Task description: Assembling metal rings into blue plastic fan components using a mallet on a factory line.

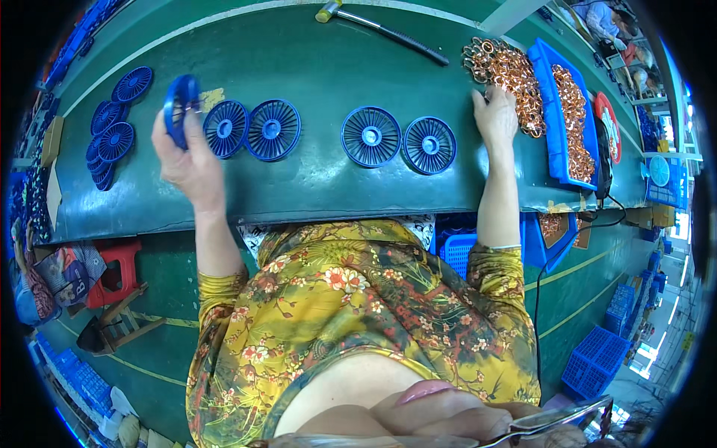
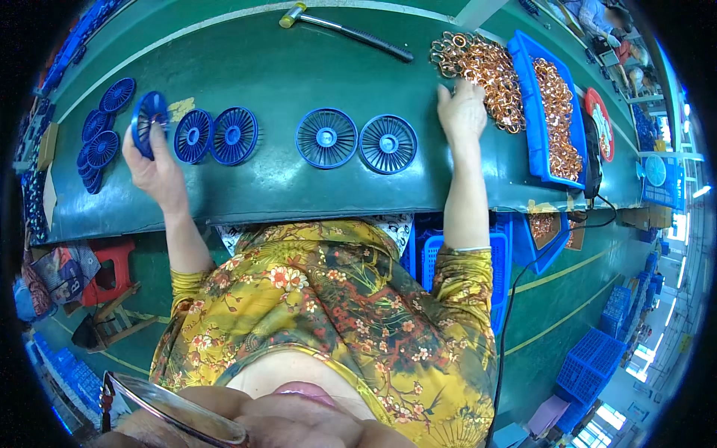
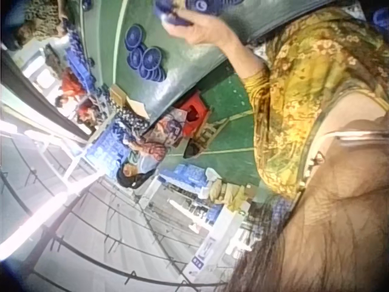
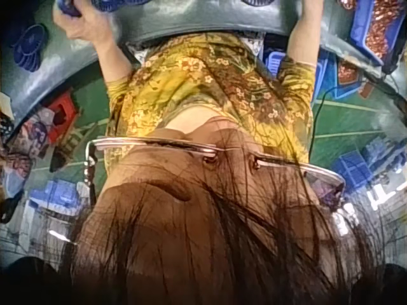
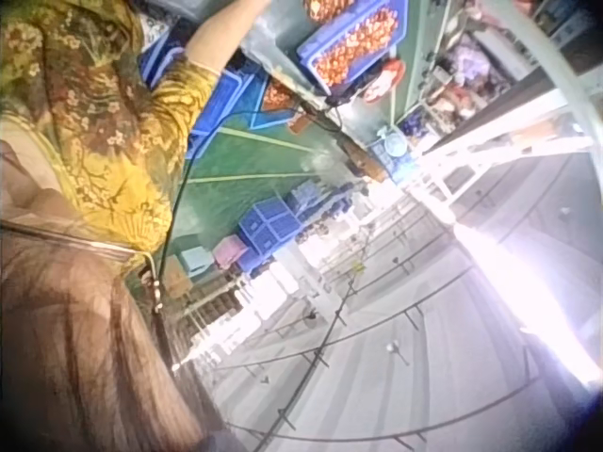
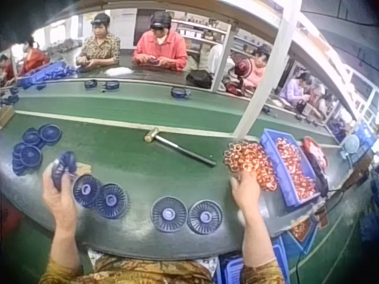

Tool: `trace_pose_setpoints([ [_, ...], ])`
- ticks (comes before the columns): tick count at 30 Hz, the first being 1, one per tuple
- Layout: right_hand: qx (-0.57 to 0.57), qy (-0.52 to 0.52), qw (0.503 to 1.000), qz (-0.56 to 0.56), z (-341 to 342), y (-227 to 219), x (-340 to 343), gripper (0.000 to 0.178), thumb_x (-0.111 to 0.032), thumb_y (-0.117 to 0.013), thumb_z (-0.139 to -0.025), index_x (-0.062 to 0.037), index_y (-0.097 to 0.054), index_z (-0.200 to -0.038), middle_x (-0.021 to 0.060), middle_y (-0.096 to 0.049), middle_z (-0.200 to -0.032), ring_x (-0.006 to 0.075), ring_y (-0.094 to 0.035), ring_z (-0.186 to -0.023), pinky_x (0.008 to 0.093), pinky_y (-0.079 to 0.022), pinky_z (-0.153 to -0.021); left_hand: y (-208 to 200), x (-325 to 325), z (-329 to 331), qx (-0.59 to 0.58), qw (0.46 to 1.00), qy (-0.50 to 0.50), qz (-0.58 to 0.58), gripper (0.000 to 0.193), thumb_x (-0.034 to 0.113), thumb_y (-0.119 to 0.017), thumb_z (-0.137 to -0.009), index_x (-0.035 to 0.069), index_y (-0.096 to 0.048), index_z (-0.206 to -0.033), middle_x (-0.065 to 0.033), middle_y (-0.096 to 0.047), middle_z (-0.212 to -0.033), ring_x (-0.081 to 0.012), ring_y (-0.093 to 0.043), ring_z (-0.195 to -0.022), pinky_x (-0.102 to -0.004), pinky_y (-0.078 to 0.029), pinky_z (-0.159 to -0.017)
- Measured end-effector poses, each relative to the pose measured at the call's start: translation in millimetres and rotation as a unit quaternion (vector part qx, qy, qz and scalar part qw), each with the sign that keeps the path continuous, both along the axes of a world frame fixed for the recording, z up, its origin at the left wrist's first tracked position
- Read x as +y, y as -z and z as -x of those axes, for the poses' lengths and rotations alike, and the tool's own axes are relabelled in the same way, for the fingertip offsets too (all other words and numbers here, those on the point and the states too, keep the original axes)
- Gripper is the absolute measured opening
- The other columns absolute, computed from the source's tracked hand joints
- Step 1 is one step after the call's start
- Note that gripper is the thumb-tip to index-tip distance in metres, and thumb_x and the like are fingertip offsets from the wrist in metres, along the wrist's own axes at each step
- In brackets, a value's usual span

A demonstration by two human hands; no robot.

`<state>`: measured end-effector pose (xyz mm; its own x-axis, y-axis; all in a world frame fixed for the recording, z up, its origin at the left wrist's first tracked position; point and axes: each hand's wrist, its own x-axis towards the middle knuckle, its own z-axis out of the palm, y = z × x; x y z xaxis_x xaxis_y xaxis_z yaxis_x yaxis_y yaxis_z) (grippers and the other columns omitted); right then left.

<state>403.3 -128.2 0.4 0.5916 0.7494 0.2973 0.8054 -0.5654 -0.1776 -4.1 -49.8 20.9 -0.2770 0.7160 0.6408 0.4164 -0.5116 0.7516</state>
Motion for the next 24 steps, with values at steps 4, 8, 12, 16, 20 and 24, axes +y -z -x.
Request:
trace_pose_setpoints([
  [4, 0.084, -0.096, 0.992, 0.013, -23.0, 7.1, -4.8, 0.029, -0.031, -0.061, -0.085, -0.0025, -0.066, -0.086, 0.0202, -0.063, -0.088, 0.0365, -0.061, -0.086, 0.0442, -0.049, -0.075, 23.1, 14.1, 49.4, 0.252, 0.962, -0.087, 0.065, 0.025, 0.015, -0.058, -0.09, 0.005, -0.059, -0.112, -0.0161, -0.063, -0.103, -0.0306, -0.06, -0.094, -0.0428, -0.046, -0.083],
  [8, 0.154, -0.158, 0.974, -0.058, -18.5, 6.5, -25.6, 0.025, -0.026, -0.057, -0.091, -0.0032, -0.065, -0.088, 0.0166, -0.064, -0.082, 0.0298, -0.063, -0.076, 0.0375, -0.048, -0.068, 48.9, 21.4, 58.7, 0.309, 0.949, -0.043, 0.047, 0.028, 0.025, -0.064, -0.085, 0.007, -0.064, -0.107, -0.0238, -0.055, -0.123, -0.0408, -0.046, -0.12, -0.0446, -0.034, -0.103],
  [12, -0.053, -0.084, 0.995, 0.026, -46.2, 22.0, -25.4, 0.028, -0.027, -0.044, -0.094, -0.0091, -0.065, -0.095, 0.0186, -0.063, -0.09, 0.0373, -0.062, -0.083, 0.0478, -0.048, -0.071, 33.3, 37.1, 86.1, 0.292, 0.949, -0.118, 0.008, 0.033, 0.025, -0.064, -0.085, 0.004, -0.061, -0.11, -0.0272, -0.052, -0.124, -0.0415, -0.044, -0.122, -0.0468, -0.033, -0.103],
  [16, -0.069, -0.079, 0.994, -0.023, -24.4, 15.9, -27.4, 0.032, -0.035, -0.054, -0.092, -0.0041, -0.062, -0.095, 0.0163, -0.061, -0.09, 0.035, -0.06, -0.086, 0.0464, -0.048, -0.072, 41.5, 84.9, 156.0, 0.365, 0.876, -0.316, 0.024, 0.057, 0.043, -0.064, -0.082, 0.003, -0.051, -0.12, -0.0269, -0.05, -0.123, -0.0415, -0.044, -0.119, -0.0547, -0.034, -0.096],
  [20, -0.067, -0.088, 0.994, 0.0, -6.0, 12.3, -28.1, 0.027, -0.028, -0.05, -0.093, -0.0046, -0.061, -0.086, 0.0171, -0.061, -0.091, 0.0349, -0.059, -0.086, 0.0456, -0.048, -0.073, 36.5, 111.6, 191.9, 0.367, 0.804, -0.428, 0.187, 0.082, 0.06, -0.066, -0.073, 0.005, -0.041, -0.129, -0.0289, -0.045, -0.128, -0.0448, -0.038, -0.123, -0.0624, -0.031, -0.097],
  [24, 0.022, -0.181, 0.964, -0.192, 13.9, 9.9, -26.9, 0.012, -0.015, -0.063, -0.086, -0.0038, -0.061, -0.086, 0.0136, -0.06, -0.084, 0.0319, -0.059, -0.079, 0.039, -0.047, -0.069, 53.3, 115.2, 203.3, 0.458, 0.772, -0.398, 0.19, 0.066, 0.041, -0.071, -0.075, 0.017, -0.045, -0.13, -0.0112, -0.054, -0.123, -0.0368, -0.043, -0.118, -0.0658, -0.032, -0.094],
])
